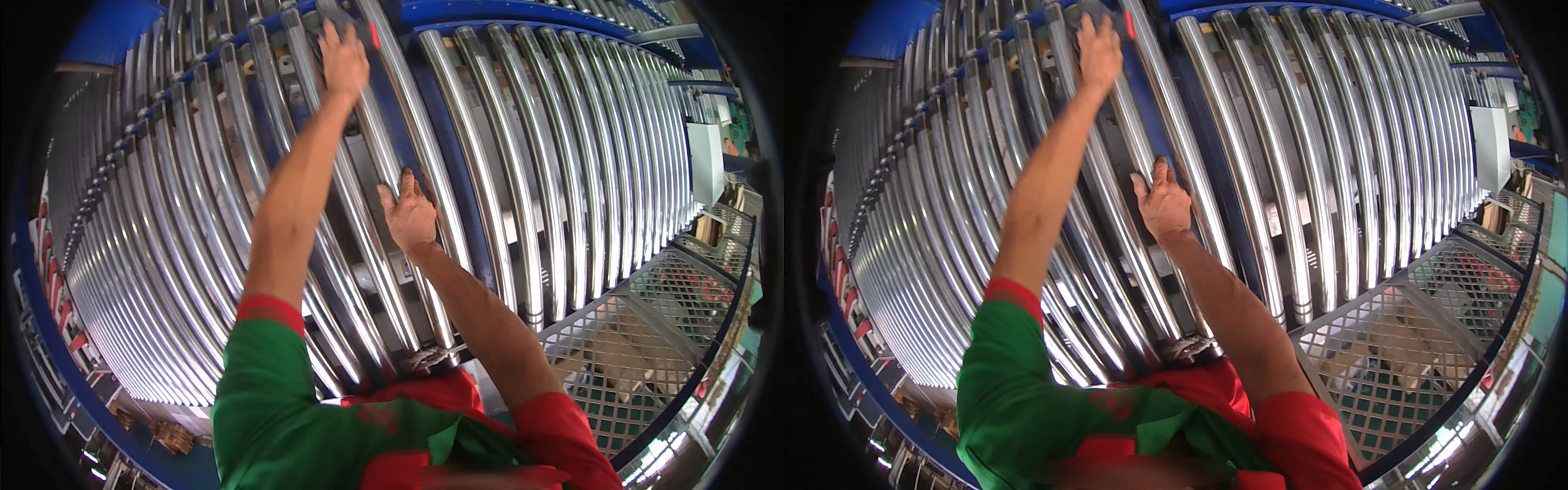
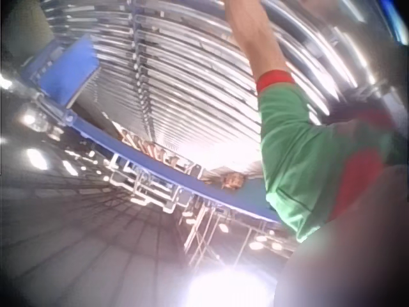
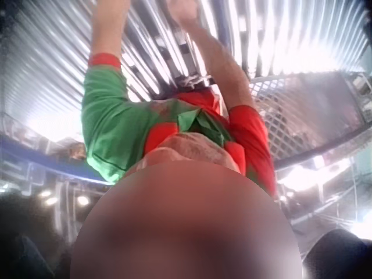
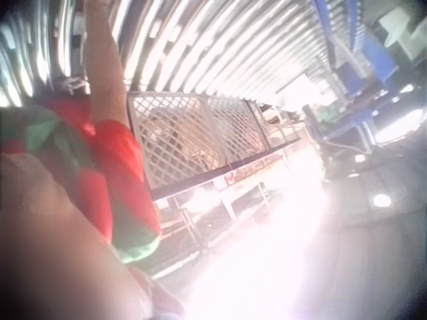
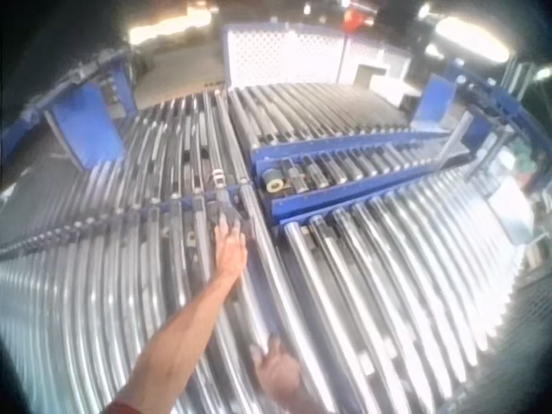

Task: The person wipes the surfaces of many vertical metal pipes on a rack using a small dark cloth. They move along the rack, wiping each pipe in sequence, then walk to another section and continue the same wiping action.

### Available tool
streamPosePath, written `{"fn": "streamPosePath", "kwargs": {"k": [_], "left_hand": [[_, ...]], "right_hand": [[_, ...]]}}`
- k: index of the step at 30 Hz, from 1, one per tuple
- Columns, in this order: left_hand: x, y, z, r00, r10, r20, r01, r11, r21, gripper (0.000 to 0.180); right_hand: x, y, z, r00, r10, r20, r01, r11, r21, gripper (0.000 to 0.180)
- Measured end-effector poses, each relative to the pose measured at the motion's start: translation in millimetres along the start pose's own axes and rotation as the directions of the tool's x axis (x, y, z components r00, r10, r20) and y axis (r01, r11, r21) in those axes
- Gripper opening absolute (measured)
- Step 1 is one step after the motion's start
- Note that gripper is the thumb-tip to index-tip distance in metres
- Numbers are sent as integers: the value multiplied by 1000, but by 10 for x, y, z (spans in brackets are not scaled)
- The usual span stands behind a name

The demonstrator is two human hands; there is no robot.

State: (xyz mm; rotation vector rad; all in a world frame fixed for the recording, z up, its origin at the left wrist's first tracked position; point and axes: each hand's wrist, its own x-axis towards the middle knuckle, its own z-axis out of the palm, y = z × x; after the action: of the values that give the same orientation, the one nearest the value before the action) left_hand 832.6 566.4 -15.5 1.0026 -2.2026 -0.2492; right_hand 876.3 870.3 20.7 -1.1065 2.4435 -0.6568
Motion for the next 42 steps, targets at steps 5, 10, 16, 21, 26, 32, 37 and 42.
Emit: {"fn": "streamPosePath", "kwargs": {"k": [5,10,16,21,26,32,37,42], "left_hand": [[-1689,935,-819,968,-1,251,49,981,-187,49],[-3467,2254,-1797,808,-58,586,131,988,-83,53],[-3511,2299,-1711,777,-245,580,377,919,-117,57],[-1175,706,-512,978,-53,201,50,998,23,56],[734,-336,204,952,-215,218,196,975,105,65],[-521,321,-206,992,1,123,-16,993,116,60],[-3061,2017,-1552,834,-169,525,279,950,-138,55],[-4353,2877,-2248,581,-233,780,225,967,122,59]], "right_hand": [[-168,191,-150,930,-254,-265,323,910,260,44],[-373,655,-626,806,-173,-566,362,900,241,32],[473,583,-534,993,-119,-6,119,987,108,58],[484,429,-376,999,38,-23,-38,999,-14,66],[498,441,-423,999,41,33,-38,997,-71,67],[515,392,-466,997,42,61,-39,998,-50,66],[522,406,-503,993,60,104,-59,998,-14,67],[495,432,-507,994,48,94,-48,999,-4,69]]}}
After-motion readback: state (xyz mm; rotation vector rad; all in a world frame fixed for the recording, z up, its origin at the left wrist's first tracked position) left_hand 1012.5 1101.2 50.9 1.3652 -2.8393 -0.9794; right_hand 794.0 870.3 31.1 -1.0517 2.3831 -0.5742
